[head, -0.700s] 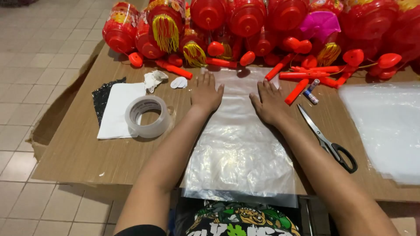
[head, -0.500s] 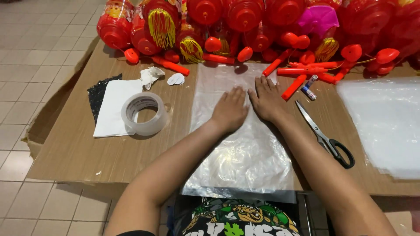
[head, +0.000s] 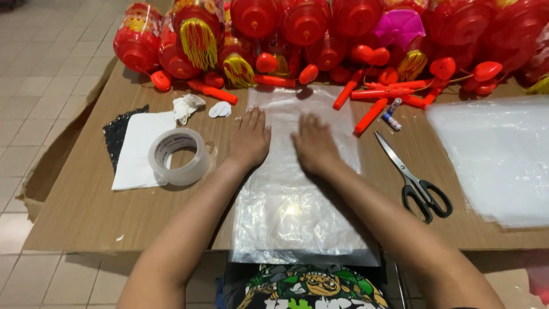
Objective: Assembling decorative lantern handles by connecting plastic parts and inserting batteries.
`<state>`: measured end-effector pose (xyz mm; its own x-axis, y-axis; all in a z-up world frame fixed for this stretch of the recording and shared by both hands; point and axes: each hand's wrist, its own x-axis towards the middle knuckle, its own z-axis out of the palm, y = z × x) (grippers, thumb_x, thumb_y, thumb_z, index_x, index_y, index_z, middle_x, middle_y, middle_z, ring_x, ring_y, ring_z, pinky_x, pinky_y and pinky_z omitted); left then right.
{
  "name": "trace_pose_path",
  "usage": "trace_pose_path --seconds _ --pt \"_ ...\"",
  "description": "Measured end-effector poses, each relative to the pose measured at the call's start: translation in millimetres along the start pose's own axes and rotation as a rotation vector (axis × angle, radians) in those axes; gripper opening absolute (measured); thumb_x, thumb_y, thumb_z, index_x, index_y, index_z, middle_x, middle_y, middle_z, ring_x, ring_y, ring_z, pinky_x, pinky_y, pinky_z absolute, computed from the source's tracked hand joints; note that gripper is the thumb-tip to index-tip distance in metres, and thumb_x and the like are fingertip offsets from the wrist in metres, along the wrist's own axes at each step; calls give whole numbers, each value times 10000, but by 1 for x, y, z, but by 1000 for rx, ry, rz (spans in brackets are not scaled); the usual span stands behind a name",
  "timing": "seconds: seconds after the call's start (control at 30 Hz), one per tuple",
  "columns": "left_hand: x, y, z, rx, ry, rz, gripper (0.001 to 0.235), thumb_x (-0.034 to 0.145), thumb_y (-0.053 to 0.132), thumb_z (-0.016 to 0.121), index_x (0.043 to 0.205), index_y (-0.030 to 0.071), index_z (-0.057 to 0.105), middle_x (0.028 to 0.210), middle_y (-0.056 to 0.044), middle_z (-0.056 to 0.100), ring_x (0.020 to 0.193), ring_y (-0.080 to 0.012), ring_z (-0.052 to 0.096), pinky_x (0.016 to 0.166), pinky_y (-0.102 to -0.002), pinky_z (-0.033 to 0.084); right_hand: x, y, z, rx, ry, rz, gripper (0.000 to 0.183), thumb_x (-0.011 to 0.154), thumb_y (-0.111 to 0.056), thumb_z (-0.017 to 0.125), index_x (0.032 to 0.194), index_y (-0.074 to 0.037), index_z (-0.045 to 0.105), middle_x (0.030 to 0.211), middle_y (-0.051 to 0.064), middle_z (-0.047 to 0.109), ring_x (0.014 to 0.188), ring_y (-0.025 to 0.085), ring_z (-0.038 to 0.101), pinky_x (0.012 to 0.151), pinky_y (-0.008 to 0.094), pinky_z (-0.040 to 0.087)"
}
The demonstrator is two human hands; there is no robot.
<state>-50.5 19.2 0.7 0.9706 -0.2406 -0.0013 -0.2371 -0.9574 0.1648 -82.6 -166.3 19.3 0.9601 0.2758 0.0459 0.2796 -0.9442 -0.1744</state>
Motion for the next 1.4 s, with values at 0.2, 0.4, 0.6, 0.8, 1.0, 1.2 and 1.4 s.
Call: trace_pose_path --seconds 0.2,0.4,0.6,0.8,1.0,1.2,1.4 --pt "4 -6 5 -22 -7 -7 625 1101 368 129 1631 57 244 1717 -136 187 1587 -278 153 1270 -460 102 -43 -30 -10 149 -97 -95 656 1106 -413 215 1608 7 261 1635 289 294 1542 427 226 1242 585 111" --pt "4 -4 8 27 -3 -10 634 1103 382 114 1629 54 247 1711 -140 201 1587 -276 157 1276 -464 76 -59 55 -20 137 -45 63 686 1101 -471 244 1599 -4 313 1647 262 300 1544 402 249 1258 549 123" --pt "-48 71 20 -31 45 251 657 1084 400 336 1550 -62 362 1625 -264 344 1536 -379 290 1248 -481 197 -56 69 0 99 4 51 671 1114 -480 234 1605 -30 316 1643 246 320 1541 394 259 1263 541 116" --pt "-133 132 11 -174 -143 478 693 1076 407 170 1584 -58 245 1676 -262 198 1578 -364 152 1266 -482 103 -52 78 8 85 35 16 636 1128 -444 243 1604 -33 336 1632 252 345 1533 399 275 1256 551 135" --pt "-157 52 -37 -159 -104 225 648 1091 402 289 1579 -24 315 1650 -249 280 1553 -373 218 1229 -524 159 -56 72 -3 108 -22 47 659 1116 -473 218 1618 -54 301 1658 233 302 1556 372 233 1267 536 103" --pt "-170 20 -27 -126 -95 71 639 1097 388 233 1601 -3 269 1680 -219 222 1569 -336 171 1245 -508 111 -68 42 -18 60 -57 103 759 1090 -564 256 1602 -5 303 1639 282 302 1553 401 229 1266 547 102" --pt "-169 23 -27 -113 -52 71 624 1099 374 240 1588 -9 294 1668 -225 258 1556 -344 214 1240 -509 139 -143 -74 -18 164 -205 -332 726 1092 -507 263 1581 29 303 1581 348 324 1505 465 265 1227 588 101"
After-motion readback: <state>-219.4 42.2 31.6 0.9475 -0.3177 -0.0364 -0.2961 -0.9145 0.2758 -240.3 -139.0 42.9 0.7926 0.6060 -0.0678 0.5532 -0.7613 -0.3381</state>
